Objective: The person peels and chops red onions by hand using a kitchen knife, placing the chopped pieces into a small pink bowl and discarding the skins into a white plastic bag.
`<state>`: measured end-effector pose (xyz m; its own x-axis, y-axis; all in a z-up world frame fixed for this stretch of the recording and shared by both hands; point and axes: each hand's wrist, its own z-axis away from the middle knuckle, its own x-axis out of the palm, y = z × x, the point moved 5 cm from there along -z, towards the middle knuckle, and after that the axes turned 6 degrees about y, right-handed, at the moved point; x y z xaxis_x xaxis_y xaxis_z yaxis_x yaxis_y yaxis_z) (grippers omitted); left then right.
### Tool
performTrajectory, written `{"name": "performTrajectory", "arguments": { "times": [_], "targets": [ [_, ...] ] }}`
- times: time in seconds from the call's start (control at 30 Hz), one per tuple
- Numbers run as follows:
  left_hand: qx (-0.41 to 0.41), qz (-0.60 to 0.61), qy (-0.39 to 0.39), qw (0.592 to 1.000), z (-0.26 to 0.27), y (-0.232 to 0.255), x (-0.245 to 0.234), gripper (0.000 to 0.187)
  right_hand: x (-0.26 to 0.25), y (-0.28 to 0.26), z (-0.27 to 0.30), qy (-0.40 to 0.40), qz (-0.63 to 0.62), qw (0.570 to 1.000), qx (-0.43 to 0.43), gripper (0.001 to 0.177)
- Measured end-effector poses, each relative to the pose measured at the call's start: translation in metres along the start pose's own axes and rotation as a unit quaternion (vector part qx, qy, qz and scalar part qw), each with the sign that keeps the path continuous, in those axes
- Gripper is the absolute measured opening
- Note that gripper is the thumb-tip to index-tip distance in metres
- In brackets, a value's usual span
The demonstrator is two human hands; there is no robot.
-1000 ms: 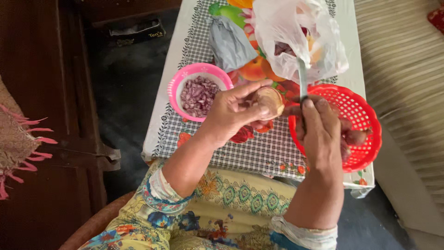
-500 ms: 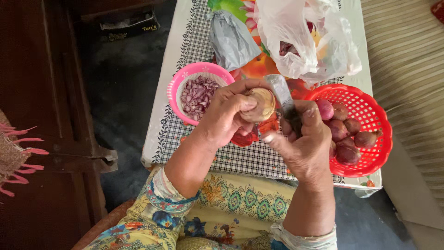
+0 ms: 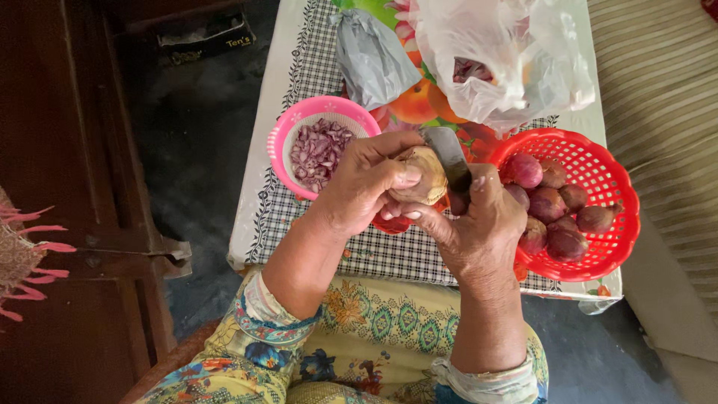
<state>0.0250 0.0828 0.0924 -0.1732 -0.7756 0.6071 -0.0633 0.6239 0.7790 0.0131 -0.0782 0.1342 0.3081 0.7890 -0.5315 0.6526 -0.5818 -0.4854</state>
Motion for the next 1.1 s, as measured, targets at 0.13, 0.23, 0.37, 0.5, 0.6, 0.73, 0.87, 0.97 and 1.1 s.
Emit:
{"name": "performTrajectory", "arguments": {
  "times": [0.13,0.23,0.37,0.5,0.6,0.73,0.87,0.97,1.1],
  "targets": [
    [0.001,-0.023,0.018,1.0,0.003,0.003,-0.003,0.034,0.008,0.005,0.007,0.002,-0.033,0.999,0.033,0.07],
    [0.01,-0.008,0.039,0.999,0.001,0.002,-0.003,0.041,0.012,0.006,0.009,-0.003,-0.04,0.998,0.055,0.068],
    [0.012,0.006,0.068,0.998,-0.002,-0.001,-0.007,0.048,0.021,0.005,0.014,-0.004,-0.138,0.986,0.092,0.061],
    [0.012,0.001,0.078,0.997,-0.001,-0.002,-0.01,0.046,0.027,0.008,0.015,-0.014,-0.153,0.98,0.123,0.055],
    [0.024,0.002,0.082,0.996,-0.002,-0.001,-0.009,0.046,0.032,0.004,0.017,-0.021,-0.219,0.965,0.14,0.047],
    [0.046,-0.024,0.087,0.995,-0.001,0.004,-0.006,0.043,0.044,-0.003,0.018,-0.02,-0.344,0.921,0.184,0.041],
    [0.082,-0.023,0.083,0.993,-0.001,0.009,0.0,0.035,0.054,-0.005,0.021,-0.008,-0.366,0.899,0.24,0.036],
    [0.102,-0.013,0.075,0.992,-0.003,0.009,0.004,0.034,0.052,0.0,0.021,0.004,-0.343,0.905,0.251,0.034],
    [0.067,-0.048,0.022,0.996,-0.003,0.021,-0.005,0.037,0.037,0.013,0.013,-0.06,-0.27,0.935,0.223,0.028]
  ]
}}
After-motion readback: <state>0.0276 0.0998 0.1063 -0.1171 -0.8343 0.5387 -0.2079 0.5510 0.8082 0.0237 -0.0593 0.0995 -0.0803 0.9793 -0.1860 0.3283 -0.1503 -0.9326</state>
